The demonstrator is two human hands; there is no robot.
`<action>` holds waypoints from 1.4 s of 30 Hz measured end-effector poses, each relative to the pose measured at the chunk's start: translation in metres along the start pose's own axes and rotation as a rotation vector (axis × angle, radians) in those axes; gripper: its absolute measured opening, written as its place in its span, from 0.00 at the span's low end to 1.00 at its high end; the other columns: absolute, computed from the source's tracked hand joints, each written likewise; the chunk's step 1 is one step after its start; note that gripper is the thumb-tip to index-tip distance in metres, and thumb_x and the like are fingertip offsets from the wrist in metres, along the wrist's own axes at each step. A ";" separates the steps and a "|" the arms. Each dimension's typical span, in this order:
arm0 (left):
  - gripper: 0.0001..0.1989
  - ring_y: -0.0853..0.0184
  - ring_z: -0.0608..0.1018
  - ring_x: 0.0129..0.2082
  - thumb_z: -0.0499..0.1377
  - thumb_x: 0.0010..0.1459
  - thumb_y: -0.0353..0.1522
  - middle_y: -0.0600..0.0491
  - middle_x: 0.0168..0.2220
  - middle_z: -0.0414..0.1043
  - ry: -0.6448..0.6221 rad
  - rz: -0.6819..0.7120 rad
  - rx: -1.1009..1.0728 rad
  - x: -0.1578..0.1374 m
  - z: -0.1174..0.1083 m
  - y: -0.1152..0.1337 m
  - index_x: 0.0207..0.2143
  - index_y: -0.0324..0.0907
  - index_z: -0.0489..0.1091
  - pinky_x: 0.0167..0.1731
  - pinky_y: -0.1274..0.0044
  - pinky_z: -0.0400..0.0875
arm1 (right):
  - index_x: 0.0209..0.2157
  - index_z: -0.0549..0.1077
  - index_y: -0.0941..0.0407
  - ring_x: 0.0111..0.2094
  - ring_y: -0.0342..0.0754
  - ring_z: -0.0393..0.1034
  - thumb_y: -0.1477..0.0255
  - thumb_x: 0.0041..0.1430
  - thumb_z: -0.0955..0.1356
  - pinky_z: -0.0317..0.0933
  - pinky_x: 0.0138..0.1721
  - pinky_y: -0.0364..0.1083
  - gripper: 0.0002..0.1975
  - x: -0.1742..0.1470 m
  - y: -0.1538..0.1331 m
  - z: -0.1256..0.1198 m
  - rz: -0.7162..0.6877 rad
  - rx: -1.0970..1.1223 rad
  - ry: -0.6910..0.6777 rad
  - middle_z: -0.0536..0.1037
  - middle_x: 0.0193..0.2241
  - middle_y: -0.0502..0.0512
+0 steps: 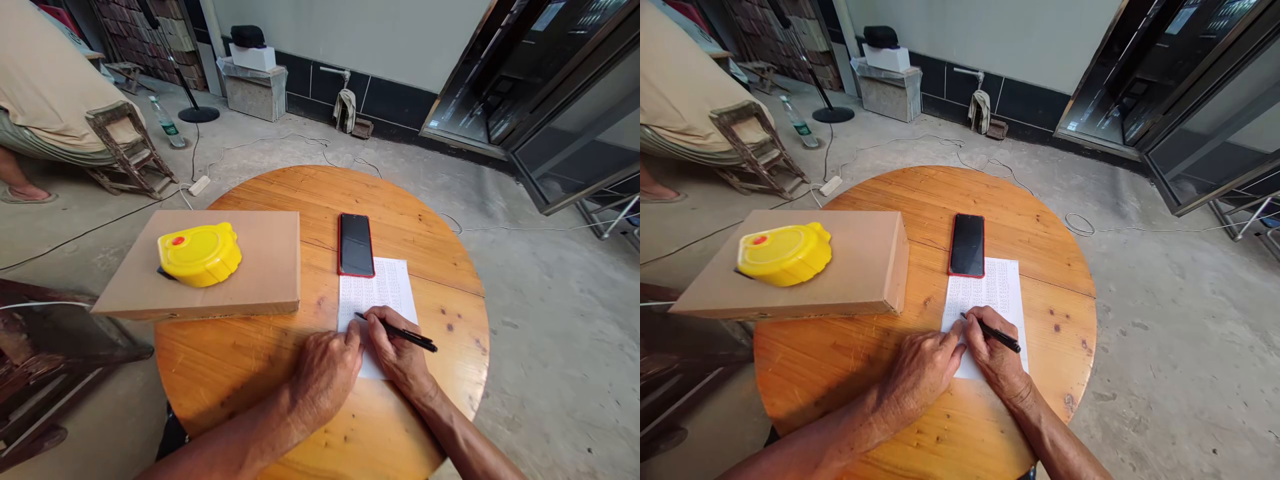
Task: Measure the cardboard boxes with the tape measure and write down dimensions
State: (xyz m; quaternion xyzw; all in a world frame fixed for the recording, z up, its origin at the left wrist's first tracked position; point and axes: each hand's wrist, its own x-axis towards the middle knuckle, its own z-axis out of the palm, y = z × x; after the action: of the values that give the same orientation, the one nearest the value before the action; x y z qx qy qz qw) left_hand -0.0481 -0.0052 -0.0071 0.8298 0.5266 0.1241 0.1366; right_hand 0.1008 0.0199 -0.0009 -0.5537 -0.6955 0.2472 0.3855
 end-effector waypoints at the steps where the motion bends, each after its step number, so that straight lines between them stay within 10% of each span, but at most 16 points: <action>1: 0.17 0.59 0.80 0.27 0.56 0.61 0.29 0.50 0.30 0.78 -0.002 -0.003 -0.003 0.000 0.000 0.000 0.52 0.35 0.66 0.27 0.70 0.75 | 0.31 0.73 0.55 0.26 0.44 0.68 0.70 0.63 0.63 0.62 0.28 0.43 0.09 0.000 0.000 0.000 0.000 0.002 -0.002 0.76 0.25 0.50; 42: 0.19 0.59 0.80 0.28 0.56 0.62 0.31 0.51 0.31 0.79 -0.025 -0.045 -0.054 0.001 -0.003 -0.001 0.56 0.40 0.65 0.28 0.70 0.73 | 0.30 0.73 0.56 0.25 0.42 0.65 0.72 0.63 0.64 0.59 0.27 0.41 0.08 -0.003 0.006 0.000 0.013 0.023 0.028 0.74 0.24 0.49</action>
State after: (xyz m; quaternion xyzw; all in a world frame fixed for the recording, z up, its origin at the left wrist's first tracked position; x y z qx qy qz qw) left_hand -0.0497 -0.0036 -0.0047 0.8152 0.5400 0.1246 0.1685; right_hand 0.1040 0.0184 -0.0061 -0.5570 -0.6836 0.2498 0.3999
